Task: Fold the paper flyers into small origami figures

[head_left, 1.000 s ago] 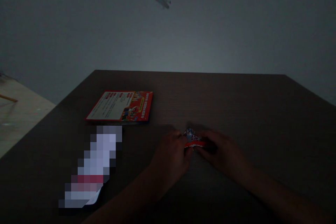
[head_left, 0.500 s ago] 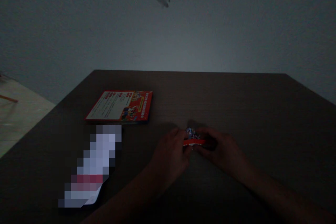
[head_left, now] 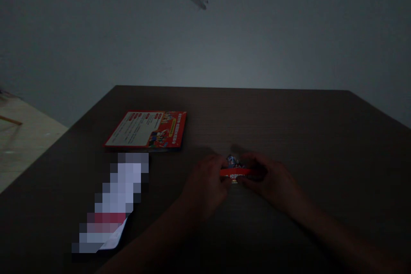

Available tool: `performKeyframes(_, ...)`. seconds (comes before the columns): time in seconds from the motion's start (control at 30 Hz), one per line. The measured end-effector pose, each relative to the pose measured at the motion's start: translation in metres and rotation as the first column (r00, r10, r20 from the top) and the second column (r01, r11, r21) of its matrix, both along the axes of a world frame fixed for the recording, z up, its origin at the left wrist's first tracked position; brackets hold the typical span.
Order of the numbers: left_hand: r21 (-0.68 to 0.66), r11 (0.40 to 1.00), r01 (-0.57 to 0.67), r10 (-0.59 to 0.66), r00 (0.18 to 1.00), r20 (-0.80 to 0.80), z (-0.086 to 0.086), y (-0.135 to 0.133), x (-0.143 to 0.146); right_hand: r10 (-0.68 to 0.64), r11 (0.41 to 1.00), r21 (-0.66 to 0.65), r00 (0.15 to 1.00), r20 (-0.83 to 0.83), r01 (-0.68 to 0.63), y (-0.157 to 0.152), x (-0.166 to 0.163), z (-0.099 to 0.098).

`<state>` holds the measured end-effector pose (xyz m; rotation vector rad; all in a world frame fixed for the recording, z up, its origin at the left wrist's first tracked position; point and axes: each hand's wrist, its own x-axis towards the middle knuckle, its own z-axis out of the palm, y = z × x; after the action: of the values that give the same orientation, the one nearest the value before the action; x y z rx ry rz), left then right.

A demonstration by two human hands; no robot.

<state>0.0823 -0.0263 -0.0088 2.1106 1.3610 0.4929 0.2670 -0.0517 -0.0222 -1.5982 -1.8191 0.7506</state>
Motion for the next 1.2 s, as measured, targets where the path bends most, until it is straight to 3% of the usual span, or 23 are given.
performKeyframes(0.43, -0.031, 1.000, -0.003, 0.002, 1.000, -0.025, 0.003, 0.002, -0.004, -0.044, 0.998, -0.030, 0.995, 0.094, 0.047, 0.002, 0.006, 0.002)
performKeyframes(0.77, 0.011, 1.000, 0.007, -0.007, 1.000, 0.026, -0.001, 0.004, -0.007, -0.043, 0.999, 0.008, 0.997, 0.067, 0.043, 0.001, 0.006, 0.005)
performKeyframes(1.2, -0.025, 0.999, -0.028, 0.028, 1.000, 0.008, -0.001, 0.002, -0.016, -0.052, 0.996, -0.069, 0.997, 0.052, 0.055, 0.001, 0.007, 0.004)
